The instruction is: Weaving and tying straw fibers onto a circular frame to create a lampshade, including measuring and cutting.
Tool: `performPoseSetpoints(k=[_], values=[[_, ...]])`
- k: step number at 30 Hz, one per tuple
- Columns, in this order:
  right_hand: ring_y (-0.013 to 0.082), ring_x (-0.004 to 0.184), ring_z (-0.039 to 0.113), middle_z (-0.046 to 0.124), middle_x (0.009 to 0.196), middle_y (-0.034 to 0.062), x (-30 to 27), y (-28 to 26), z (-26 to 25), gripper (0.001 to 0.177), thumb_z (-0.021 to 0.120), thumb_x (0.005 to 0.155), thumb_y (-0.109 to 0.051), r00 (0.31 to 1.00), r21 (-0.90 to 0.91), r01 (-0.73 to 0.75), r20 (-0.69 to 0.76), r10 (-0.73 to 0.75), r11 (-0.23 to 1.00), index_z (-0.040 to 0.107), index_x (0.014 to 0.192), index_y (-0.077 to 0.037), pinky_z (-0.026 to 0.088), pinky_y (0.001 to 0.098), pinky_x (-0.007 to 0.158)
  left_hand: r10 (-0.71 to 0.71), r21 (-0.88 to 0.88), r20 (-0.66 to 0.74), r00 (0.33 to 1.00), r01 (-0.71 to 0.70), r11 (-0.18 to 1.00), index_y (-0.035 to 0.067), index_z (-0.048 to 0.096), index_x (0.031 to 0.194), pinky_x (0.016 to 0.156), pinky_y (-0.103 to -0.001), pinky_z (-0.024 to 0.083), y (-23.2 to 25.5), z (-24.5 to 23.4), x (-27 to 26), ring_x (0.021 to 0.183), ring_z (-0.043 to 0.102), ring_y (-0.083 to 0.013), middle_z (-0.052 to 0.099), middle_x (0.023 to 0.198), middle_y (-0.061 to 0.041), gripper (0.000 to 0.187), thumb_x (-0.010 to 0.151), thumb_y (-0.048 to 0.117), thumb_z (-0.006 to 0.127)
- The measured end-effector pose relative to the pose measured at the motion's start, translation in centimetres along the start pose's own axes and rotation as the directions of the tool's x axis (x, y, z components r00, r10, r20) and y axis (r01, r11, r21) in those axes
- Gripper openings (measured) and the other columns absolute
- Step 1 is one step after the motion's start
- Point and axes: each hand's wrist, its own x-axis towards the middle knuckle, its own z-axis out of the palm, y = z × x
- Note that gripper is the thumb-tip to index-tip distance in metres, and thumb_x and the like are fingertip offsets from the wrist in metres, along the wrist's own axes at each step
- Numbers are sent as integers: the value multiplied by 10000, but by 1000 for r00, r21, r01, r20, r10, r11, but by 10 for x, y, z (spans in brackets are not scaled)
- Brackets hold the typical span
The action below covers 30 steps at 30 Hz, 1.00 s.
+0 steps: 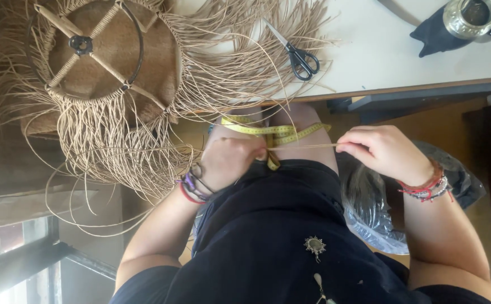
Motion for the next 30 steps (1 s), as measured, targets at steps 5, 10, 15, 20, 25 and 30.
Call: performPoseSetpoints(k=[5, 10, 15, 20, 25, 30], values=[[141, 772, 727, 782, 916, -75, -2, 15, -10, 177, 611, 992, -242, 999, -66, -46, 2, 46, 997, 767, 966, -162, 545, 327, 713, -217, 27, 218, 952, 216, 976, 221, 699, 945, 513, -414, 542, -35, -2, -16, 552, 647, -213, 672, 667, 28, 93, 997, 230, 622], [160, 715, 691, 753, 882, -65, 8, 1, -9, 169, 634, 988, -240, 1000, -93, -15, 1, 15, 996, 748, 916, -139, 504, 337, 648, -372, 149, 391, 842, 341, 928, 255, 654, 925, 592, -496, 519, -32, -14, -9, 635, 663, -319, 683, 723, -10, 255, 1054, 371, 467], [286, 857, 750, 778, 900, 73, 44, -35, 6, 211, 632, 974, -288, 989, -55, 109, 111, -103, 993, 781, 975, -138, 611, 393, 728, -187, -119, 249, 950, 221, 968, 235, 621, 1287, 822, -441, 600, 35, 28, 25, 1032, 725, -294, 721, 1085, -67, 439, 1017, 554, 485], [265, 788, 736, 752, 830, 87, 74, -35, 2, 156, 622, 984, -161, 987, -37, 68, 145, -62, 997, 764, 999, -98, 610, 373, 749, -352, -173, 270, 896, 405, 898, 266, 628, 1032, 719, -453, 620, 21, 67, 26, 819, 762, -310, 749, 796, -18, 214, 1029, 441, 507], [401, 914, 721, 756, 912, 185, 132, 34, 19, 218, 603, 1062, -178, 999, 26, -37, -3, 37, 999, 722, 1153, -20, 571, 531, 813, -434, -239, 176, 884, 466, 852, 315, 636, 902, 715, -406, 611, -3, 64, 20, 806, 751, -260, 738, 752, 61, 182, 1020, 428, 554], [224, 834, 710, 758, 913, 71, 191, 106, 69, 477, 876, 855, -198, 949, -368, -156, -312, 36, 917, 716, 1273, -32, 609, 389, 685, -413, -474, 102, 905, 409, 780, 197, 622, 845, 600, -275, 466, 2, 34, 23, 517, 567, -126, 627, 618, 69, 165, 1002, 204, 574]])
